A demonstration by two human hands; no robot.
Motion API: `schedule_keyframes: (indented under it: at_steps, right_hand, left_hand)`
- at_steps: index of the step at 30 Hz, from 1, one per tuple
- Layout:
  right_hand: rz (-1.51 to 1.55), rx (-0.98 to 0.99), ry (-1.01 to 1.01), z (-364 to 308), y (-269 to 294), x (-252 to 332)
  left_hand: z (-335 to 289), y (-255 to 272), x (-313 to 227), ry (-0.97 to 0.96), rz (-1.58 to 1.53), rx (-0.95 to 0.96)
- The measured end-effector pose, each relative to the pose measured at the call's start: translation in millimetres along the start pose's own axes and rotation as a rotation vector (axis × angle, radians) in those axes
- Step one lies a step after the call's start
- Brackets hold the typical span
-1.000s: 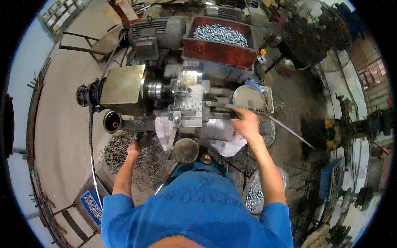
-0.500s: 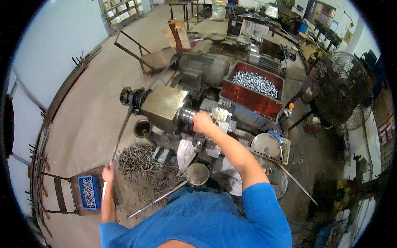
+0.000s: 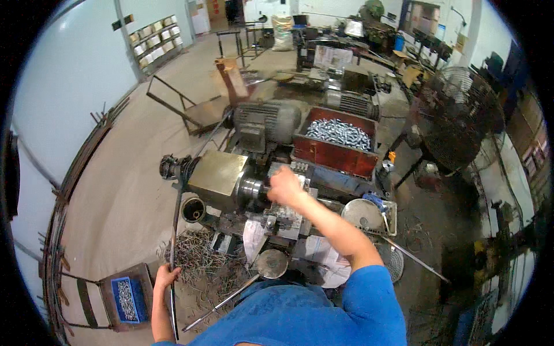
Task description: The person operates a manual lathe machine to thread or process metal rods, using levers to control the machine and handling finished parts.
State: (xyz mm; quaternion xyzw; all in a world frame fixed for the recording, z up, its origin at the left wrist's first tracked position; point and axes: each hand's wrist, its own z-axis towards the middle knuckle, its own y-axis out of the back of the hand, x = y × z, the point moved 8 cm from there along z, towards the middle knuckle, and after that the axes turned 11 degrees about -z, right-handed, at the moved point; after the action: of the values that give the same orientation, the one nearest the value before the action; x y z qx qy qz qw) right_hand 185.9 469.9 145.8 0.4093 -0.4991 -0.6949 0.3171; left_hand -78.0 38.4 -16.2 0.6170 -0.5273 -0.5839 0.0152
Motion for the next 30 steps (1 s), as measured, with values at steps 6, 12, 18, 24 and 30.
schedule_keyframes:
  at_steps: [6, 12, 18, 24, 30]
  right_hand:
    - [0.117, -0.296, -0.478, -40, 36, -125]
    - [0.495, -0.247, -0.471, -157, 1, -76]
    - [0.680, 0.143, -1.012, -389, -123, -1]
    - [0.656, 0.769, -1.670, -634, -174, 119]
    - [0.462, 0.895, -1.758, -734, -186, 161]
  left_hand:
    - [79, -27, -1, 0.022, -0.319, 0.030]
    - [81, -32, -9, -0.029, -0.366, 0.017]
    - [89, -25, 24, 0.016, -0.408, 0.029]
    - [98, -29, 8, 0.091, -0.250, 0.053]
    - [89, -26, -5, 0.066, 0.030, -0.047]
